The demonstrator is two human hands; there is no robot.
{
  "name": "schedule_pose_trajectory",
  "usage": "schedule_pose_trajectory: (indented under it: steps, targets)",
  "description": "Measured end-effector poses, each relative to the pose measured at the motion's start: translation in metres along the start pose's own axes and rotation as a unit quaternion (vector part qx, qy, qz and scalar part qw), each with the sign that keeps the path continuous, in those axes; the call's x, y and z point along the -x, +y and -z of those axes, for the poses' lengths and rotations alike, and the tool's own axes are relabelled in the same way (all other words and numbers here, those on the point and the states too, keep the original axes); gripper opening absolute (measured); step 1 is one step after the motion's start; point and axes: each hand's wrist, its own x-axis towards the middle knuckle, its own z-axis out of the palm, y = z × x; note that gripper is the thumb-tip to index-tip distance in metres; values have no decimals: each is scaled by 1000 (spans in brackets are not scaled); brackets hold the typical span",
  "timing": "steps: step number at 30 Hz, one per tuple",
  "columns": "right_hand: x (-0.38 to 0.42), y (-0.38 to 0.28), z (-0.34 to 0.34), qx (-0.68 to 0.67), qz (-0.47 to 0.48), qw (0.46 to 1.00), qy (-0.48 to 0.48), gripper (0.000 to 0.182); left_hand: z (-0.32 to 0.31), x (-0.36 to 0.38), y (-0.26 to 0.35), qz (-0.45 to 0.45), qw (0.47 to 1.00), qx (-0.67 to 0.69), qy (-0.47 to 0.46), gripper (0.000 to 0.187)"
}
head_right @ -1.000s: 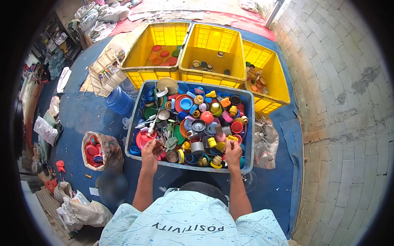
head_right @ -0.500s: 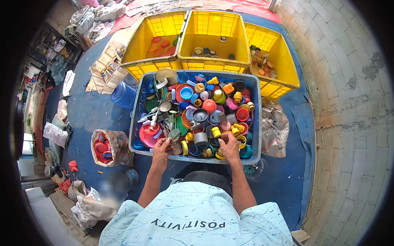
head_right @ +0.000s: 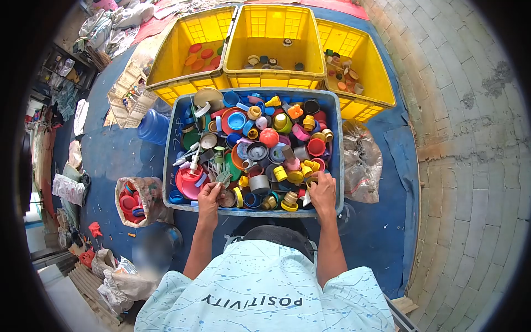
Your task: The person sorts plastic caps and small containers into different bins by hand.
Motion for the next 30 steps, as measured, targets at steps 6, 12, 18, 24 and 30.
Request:
schedule_pose_trajectory:
  steps: [6,12,18,24,30]
  targets:
    - [3,10,12,24,18,999,-23,25,-29,-1,8,-10,999,-39,-14,17]
    - [11,7,13,57,-9,996,-64,26,-55,-3,2,-94,985,-133,-53,18]
    - [10,29,-3,-15,0,998,-54,19,-89,1,7,-177,927,-323,-71,16]
    - [6,29,6,-239,-81,967,-30,21,-117,-3,-8,-393,799,-445,-94,25]
    - [6,30,12,-538,-173,825,-18,24,-146,-2,-14,-380,722,-566,-116,53]
